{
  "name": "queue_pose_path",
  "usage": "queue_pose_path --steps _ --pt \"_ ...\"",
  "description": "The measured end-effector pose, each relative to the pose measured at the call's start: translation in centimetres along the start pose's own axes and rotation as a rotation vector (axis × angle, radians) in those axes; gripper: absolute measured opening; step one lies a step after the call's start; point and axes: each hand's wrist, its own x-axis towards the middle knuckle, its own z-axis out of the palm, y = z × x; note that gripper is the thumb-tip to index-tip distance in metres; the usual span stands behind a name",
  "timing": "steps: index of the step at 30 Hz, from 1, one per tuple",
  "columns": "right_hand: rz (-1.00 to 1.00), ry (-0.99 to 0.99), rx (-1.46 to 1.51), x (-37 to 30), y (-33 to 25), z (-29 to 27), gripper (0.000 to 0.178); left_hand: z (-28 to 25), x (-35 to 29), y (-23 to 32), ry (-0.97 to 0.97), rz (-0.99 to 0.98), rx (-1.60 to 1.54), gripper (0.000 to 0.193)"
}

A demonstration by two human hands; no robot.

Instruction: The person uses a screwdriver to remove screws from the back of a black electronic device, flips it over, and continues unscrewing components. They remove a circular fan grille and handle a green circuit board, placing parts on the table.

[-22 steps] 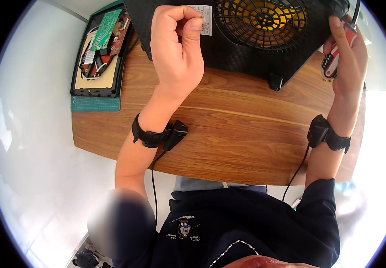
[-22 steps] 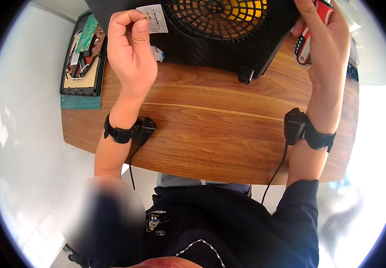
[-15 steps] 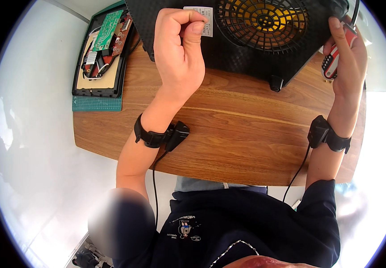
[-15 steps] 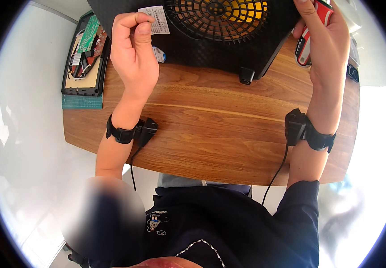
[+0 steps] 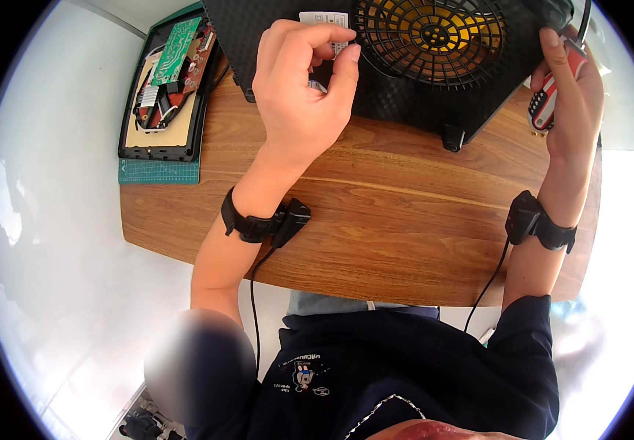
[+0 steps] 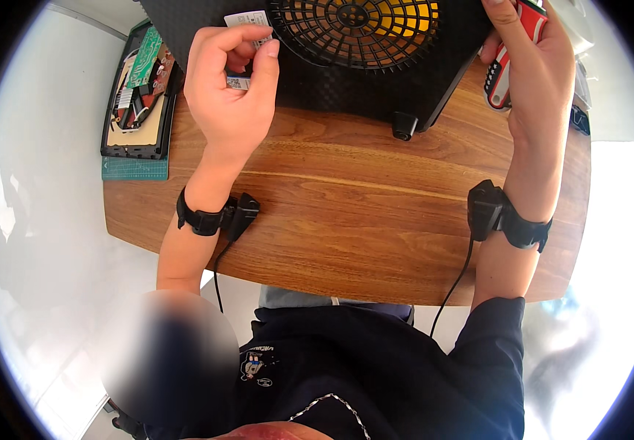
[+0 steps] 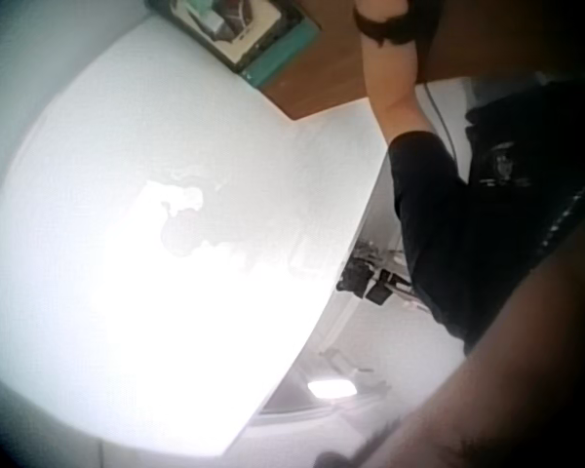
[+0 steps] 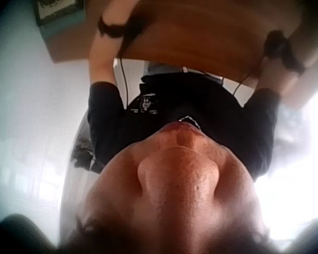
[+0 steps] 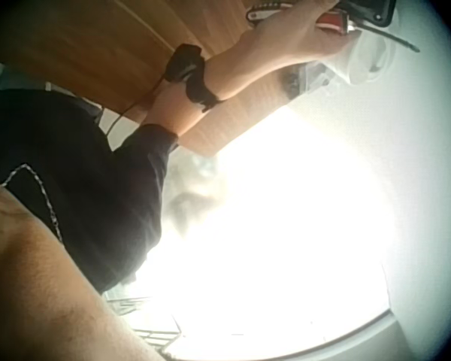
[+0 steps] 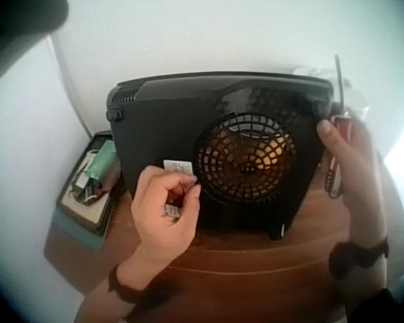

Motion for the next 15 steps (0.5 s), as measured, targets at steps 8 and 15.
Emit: queue_pose_path --steps 8,15 --pt "-0.004 0.000 -0.007 -0.1 -0.2 0.0 0.073 0.4 -0.3 -1.4 0.051 0.227 0.174 0.026" --pt "-0.011 -0.001 -0.016 -0.2 -0.3 -0.1 0.074 0.4 0.4 -0.8 -0.022 0.217 0.201 0.024"
